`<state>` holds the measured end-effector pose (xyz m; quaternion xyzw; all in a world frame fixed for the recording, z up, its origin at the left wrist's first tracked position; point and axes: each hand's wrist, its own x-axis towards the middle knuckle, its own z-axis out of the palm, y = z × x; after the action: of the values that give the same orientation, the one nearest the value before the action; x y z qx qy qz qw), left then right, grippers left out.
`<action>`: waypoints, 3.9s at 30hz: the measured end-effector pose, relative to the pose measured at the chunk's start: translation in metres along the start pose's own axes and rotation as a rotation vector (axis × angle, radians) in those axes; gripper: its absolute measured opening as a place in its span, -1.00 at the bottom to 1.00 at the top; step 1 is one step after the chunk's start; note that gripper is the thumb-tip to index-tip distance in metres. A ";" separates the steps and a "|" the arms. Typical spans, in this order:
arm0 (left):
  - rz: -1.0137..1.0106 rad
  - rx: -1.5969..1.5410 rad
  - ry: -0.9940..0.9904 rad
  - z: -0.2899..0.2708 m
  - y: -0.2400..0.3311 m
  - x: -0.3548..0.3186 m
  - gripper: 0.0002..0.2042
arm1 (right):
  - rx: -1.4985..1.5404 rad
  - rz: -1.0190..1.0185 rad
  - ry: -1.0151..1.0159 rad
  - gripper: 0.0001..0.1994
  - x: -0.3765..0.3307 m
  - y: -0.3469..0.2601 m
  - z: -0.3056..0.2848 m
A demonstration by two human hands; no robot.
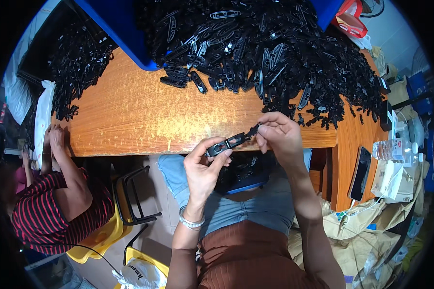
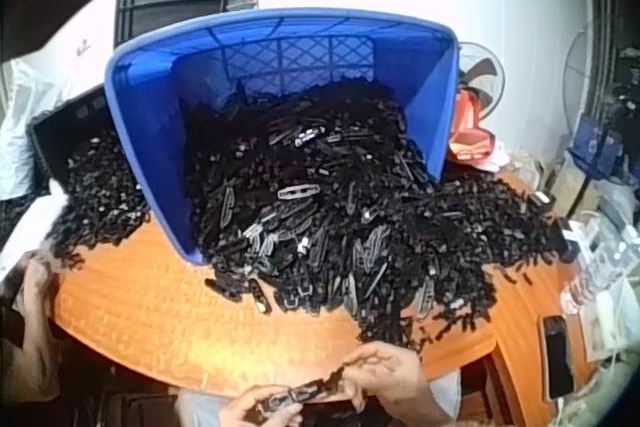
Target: Assembling small black plastic components by snapping pieces together at a workbench.
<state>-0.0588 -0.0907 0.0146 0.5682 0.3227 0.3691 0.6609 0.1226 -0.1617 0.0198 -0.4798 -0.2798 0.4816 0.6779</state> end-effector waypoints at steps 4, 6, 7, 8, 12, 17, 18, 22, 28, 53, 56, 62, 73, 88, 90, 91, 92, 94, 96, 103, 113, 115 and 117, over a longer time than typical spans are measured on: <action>-0.021 -0.075 0.095 0.011 -0.007 0.000 -0.76 | -0.029 -0.114 0.087 -0.78 -0.014 0.019 0.027; 0.010 -0.125 0.128 0.022 -0.018 0.001 -0.77 | -0.308 -0.276 0.308 -0.79 -0.017 0.025 0.041; -0.008 -0.158 0.127 0.026 -0.022 -0.001 -0.75 | -0.441 -0.310 0.318 -0.81 -0.017 0.032 0.039; -0.026 -0.190 0.126 0.027 -0.025 -0.003 -0.73 | -0.438 -0.310 0.316 -0.81 -0.016 0.038 0.037; -0.114 -0.028 0.084 0.013 -0.041 -0.006 -0.67 | -0.402 -0.303 0.220 -0.81 -0.018 0.040 0.028; -0.142 -0.221 -0.074 0.018 -0.009 -0.002 -0.69 | -0.449 -0.336 0.028 -0.89 -0.021 0.024 0.019; -0.154 -0.070 -0.144 0.012 -0.012 -0.001 -0.71 | -0.448 -0.336 0.025 -0.89 -0.020 0.020 0.020; -0.166 -0.089 -0.154 0.009 -0.010 0.002 -0.74 | -0.846 -0.648 -0.042 -0.85 -0.022 0.015 0.017; -0.152 -0.162 -0.229 0.006 -0.014 0.001 -0.82 | -0.848 -0.649 -0.080 -0.80 -0.025 0.014 0.009; -0.078 0.357 -0.541 0.002 0.000 0.021 -0.84 | -0.193 0.115 -0.015 -0.72 -0.064 0.032 -0.011; 0.169 0.764 -0.372 -0.026 0.004 0.066 -0.82 | -0.421 0.280 -0.066 -0.76 -0.076 0.047 -0.027; 0.593 1.416 0.099 -0.098 -0.022 0.167 -0.58 | -0.843 -0.295 0.338 -0.87 -0.060 0.005 -0.043; 0.192 0.663 0.010 -0.026 -0.001 0.078 -0.75 | -1.391 -0.386 0.501 -0.90 0.006 -0.010 -0.093; -0.049 -0.116 -0.321 0.035 0.000 0.009 -0.81 | -0.237 -0.261 0.160 -0.85 -0.043 -0.015 -0.019; -0.037 -0.121 -0.288 0.034 0.000 0.005 -0.80 | -0.166 -0.220 0.176 -0.87 -0.050 -0.009 -0.005; -0.026 -0.132 -0.267 0.035 -0.001 0.004 -0.78 | -0.146 -0.198 0.265 -0.87 -0.053 -0.008 0.005; -0.027 -0.132 -0.267 0.035 0.000 0.003 -0.78 | -0.125 -0.176 0.353 -0.87 -0.054 -0.007 0.013; -0.104 -0.159 -0.250 0.036 0.005 0.001 -0.68 | -0.079 -0.219 0.368 -0.87 -0.052 -0.003 0.018; -0.127 -0.265 -0.219 0.039 0.008 0.000 -0.66 | -0.185 -0.256 0.413 -0.87 -0.052 -0.003 0.023; -0.223 0.063 -0.322 0.025 0.005 0.004 -0.72 | -0.515 -0.311 0.235 -0.86 -0.053 -0.001 0.012; -0.272 -0.122 -0.312 0.025 0.007 0.002 -0.77 | -0.585 -0.410 0.227 -0.85 -0.053 0.004 0.013; -0.280 -0.148 -0.288 0.025 0.008 0.003 -0.77 | -0.607 -0.372 0.221 -0.86 -0.052 0.005 0.012; -0.265 -0.175 -0.277 0.025 0.005 0.002 -0.77 | -0.900 -0.548 0.230 -0.86 -0.053 0.010 0.010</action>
<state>-0.0367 -0.1013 0.0231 0.5065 0.2674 0.2236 0.7886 0.0903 -0.2059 0.0189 -0.6818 -0.4973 0.0638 0.5327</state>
